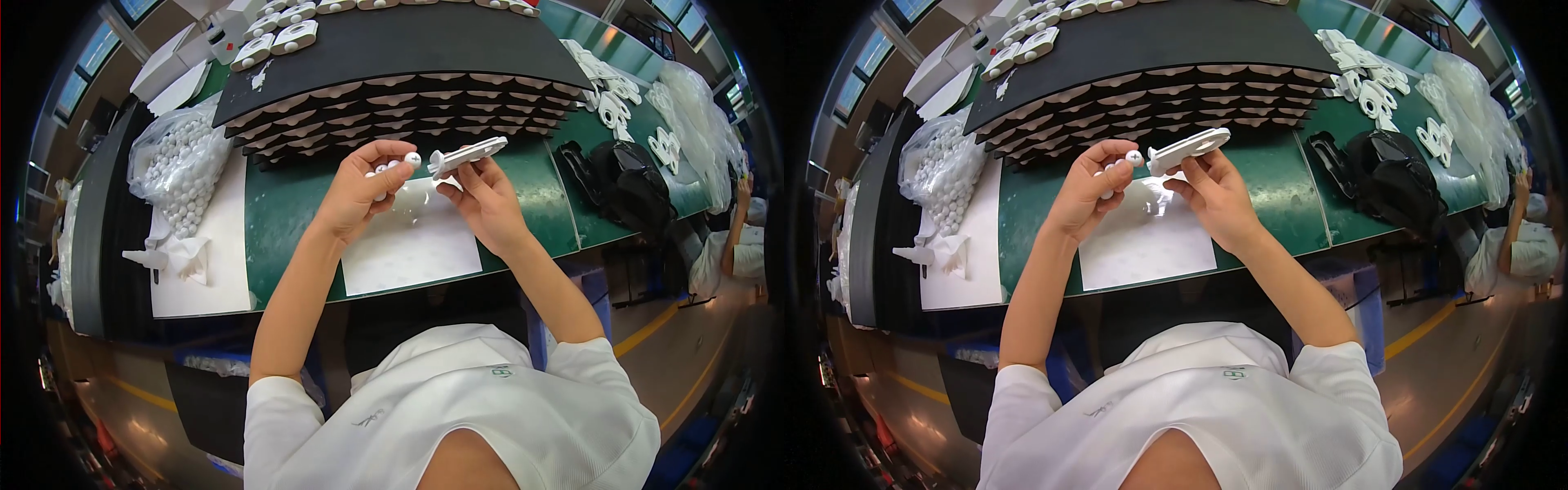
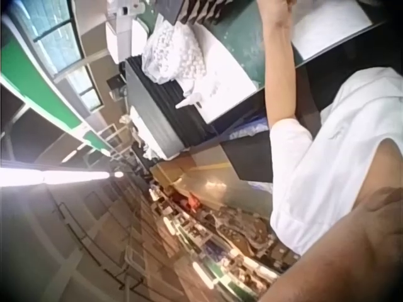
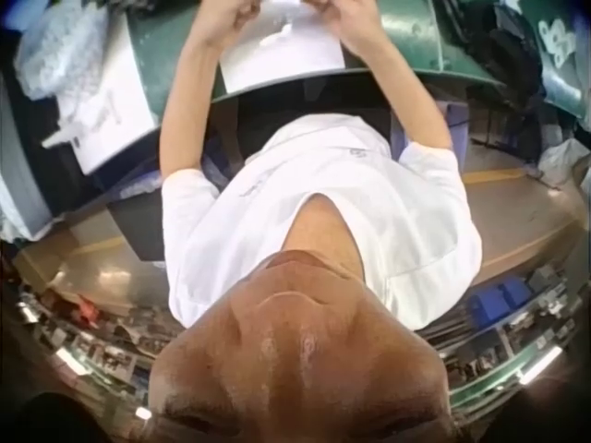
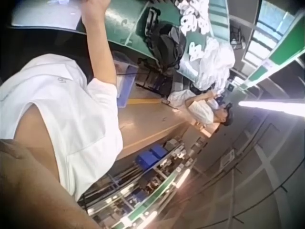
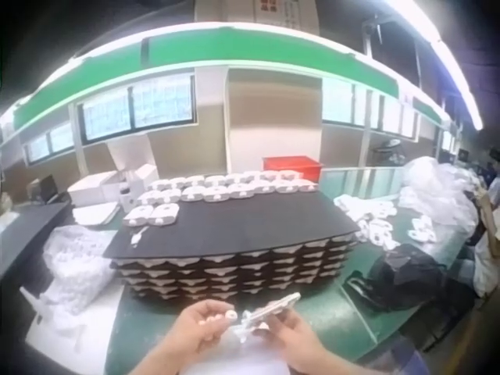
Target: Assembling plastic components by applying adhesive and joining parts at a factory workstation.
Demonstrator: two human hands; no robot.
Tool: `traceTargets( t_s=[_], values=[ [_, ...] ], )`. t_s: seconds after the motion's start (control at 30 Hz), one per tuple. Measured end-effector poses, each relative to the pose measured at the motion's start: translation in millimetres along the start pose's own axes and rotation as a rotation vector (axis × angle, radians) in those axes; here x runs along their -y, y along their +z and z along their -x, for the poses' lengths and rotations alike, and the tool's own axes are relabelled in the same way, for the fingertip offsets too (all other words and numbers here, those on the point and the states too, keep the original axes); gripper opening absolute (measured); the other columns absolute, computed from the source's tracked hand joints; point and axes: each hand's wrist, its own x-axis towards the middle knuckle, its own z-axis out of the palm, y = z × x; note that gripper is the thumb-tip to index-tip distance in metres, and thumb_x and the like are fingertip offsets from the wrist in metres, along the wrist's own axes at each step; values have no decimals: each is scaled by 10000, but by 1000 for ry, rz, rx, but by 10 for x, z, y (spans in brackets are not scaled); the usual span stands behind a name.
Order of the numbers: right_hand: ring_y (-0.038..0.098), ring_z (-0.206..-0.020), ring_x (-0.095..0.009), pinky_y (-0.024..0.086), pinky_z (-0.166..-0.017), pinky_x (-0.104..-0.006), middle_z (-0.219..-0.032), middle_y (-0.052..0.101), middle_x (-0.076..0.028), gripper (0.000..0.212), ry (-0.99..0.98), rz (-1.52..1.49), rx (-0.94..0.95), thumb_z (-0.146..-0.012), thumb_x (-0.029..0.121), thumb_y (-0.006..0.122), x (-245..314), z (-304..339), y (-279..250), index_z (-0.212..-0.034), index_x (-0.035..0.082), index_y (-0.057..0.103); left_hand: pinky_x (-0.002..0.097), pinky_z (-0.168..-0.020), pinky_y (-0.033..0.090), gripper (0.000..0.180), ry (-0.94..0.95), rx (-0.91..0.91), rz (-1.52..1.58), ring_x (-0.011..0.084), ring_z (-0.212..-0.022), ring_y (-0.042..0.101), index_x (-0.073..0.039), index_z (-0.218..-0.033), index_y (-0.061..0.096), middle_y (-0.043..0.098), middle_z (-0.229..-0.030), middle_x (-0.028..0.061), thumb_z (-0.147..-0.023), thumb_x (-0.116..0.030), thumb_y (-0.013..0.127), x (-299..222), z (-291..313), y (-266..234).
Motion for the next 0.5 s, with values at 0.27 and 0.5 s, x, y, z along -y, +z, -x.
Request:
traceTargets(
  t_s=[0.27, 0.5],
  values=[
    [514, -953, -133, 438, -831, -311, -1015, 544, -32, 180, 33, -30, 23, -921, 178, 460, 3, 0, -13, -1068, 78, 489, 168, -450, 243, 176, -120, 17, -70, 15, -555, 375, -86, -876, 609, 466, -644, -59, -755, -182, 695, -7, 15, 36],
    [509, -944, -132, 438, -832, -310, -1032, 529, -34, 173, 13, 26, 21, -919, 161, 462, -18, 9, -37, -1074, 87, 479, 168, -447, 237, 146, -162, 69, -37, 20, -549, 365, -101, -823, 592, 460, -623, -60, -779, -215, 674, 2, 10, 17]
  ],
)
